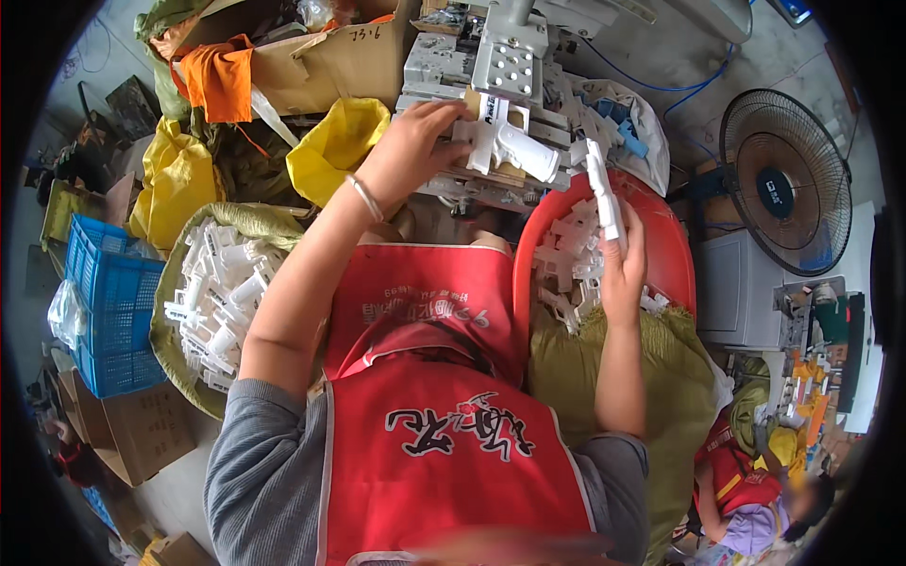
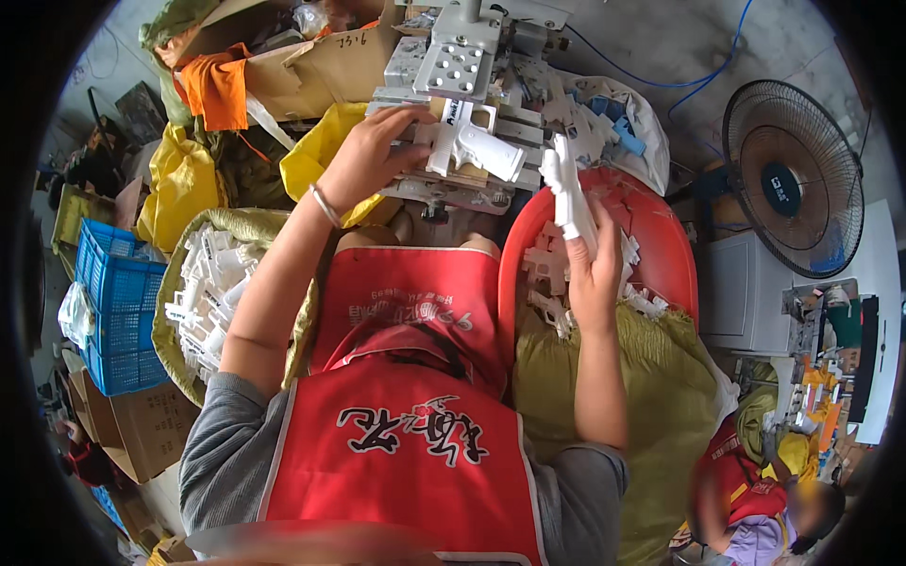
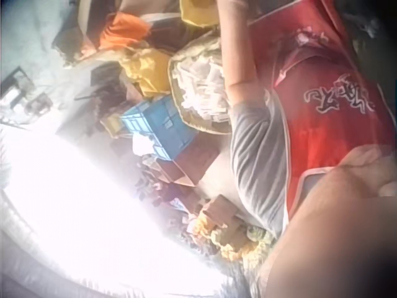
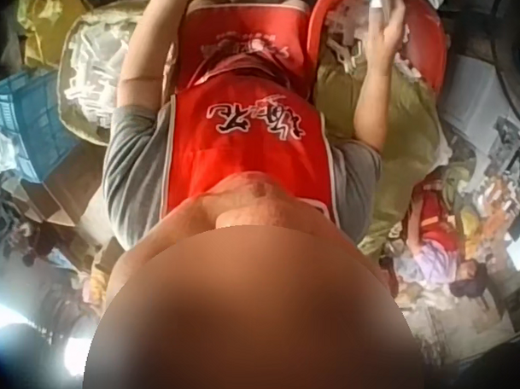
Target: Processing and assembling white plastic toy guns using an assembly machine in a factory.
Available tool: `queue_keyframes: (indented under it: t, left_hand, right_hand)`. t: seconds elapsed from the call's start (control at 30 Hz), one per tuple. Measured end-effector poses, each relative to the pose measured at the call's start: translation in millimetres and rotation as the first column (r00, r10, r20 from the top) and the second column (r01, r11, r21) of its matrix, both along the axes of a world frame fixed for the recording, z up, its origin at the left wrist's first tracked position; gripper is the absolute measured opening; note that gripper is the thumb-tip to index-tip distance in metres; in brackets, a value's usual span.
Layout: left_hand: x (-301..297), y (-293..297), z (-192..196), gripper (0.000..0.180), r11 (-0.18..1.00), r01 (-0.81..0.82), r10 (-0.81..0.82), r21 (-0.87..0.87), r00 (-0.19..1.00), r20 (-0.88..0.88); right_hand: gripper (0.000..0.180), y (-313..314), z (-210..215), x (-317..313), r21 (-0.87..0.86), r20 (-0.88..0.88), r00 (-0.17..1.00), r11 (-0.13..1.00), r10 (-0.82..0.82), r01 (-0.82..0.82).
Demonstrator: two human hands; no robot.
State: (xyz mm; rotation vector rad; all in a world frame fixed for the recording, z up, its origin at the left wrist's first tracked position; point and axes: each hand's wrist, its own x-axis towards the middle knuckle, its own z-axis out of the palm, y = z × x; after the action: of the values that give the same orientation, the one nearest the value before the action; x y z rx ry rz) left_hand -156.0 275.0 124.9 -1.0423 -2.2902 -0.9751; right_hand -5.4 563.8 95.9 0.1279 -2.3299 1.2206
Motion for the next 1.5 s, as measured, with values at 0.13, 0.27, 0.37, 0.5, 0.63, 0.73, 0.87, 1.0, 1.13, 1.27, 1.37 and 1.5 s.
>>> queue_keyframes:
  t: [0.13,0.27,0.37,0.5,0.63,0.73,0.87,1.0,1.13,1.27,1.37,1.5]
  left_hand:
    - [-21,0,1,0.029,0.992,0.124,-0.12,-0.031,0.987,0.106]
    - [-16,1,-2,0.022,0.994,0.075,-0.086,0.081,0.985,0.148]
    - [-10,-4,-2,0.013,0.957,-0.037,-0.044,0.289,0.963,0.268]
    - [1,-39,-22,0.022,0.852,-0.149,-0.005,0.502,0.956,0.292]
    - [22,-86,-40,0.022,0.795,-0.274,0.089,0.541,0.936,0.342]
    - [39,-121,-51,0.007,0.756,-0.393,0.184,0.523,0.895,0.407]
    - [54,-142,-57,0.008,0.736,-0.419,0.22,0.532,0.891,0.398]
    - [80,-163,-65,0.005,0.746,-0.519,0.348,0.417,0.838,0.421]
    - [82,-174,-79,0.004,0.739,-0.562,0.398,0.372,0.81,0.431]
    - [86,-179,-75,0.005,0.723,-0.594,0.433,0.354,0.788,0.438]
    - [95,-193,-76,0.007,0.724,-0.555,0.396,0.41,0.821,0.412]
    - [105,-194,-79,0.006,0.689,-0.62,0.459,0.376,0.774,0.436]
  right_hand:
    - [0.042,20,-10,-13,-0.428,0.092,0.963,0.883,0.252,-0.19]
    - [0.041,-1,2,-34,-0.711,-0.06,0.965,0.668,0.254,-0.22]
    - [0.036,-9,7,-55,-0.56,0.002,0.98,0.813,0.198,-0.163]
    - [0.044,-42,25,-83,0.221,-0.188,0.971,0.97,0.149,-0.106]
    - [0.046,-59,31,-98,0.358,-0.243,0.934,0.919,0.264,-0.166]
    - [0.046,-62,30,-97,0.419,-0.105,0.965,0.891,0.241,-0.177]
    - [0.05,-56,39,-97,0.689,-0.04,0.982,0.717,0.184,-0.106]
    - [0.047,-45,38,-102,0.699,-0.092,0.947,0.697,0.308,-0.159]
    - [0.046,-46,34,-108,0.663,-0.091,0.928,0.717,0.361,-0.214]
    - [0.043,-47,72,-111,0.72,0.148,0.917,0.595,0.371,-0.357]
    - [0.044,-57,94,-102,0.666,0.405,0.864,0.551,0.299,-0.503]
    - [0.049,-64,78,-95,0.751,0.408,0.894,0.489,0.186,-0.444]
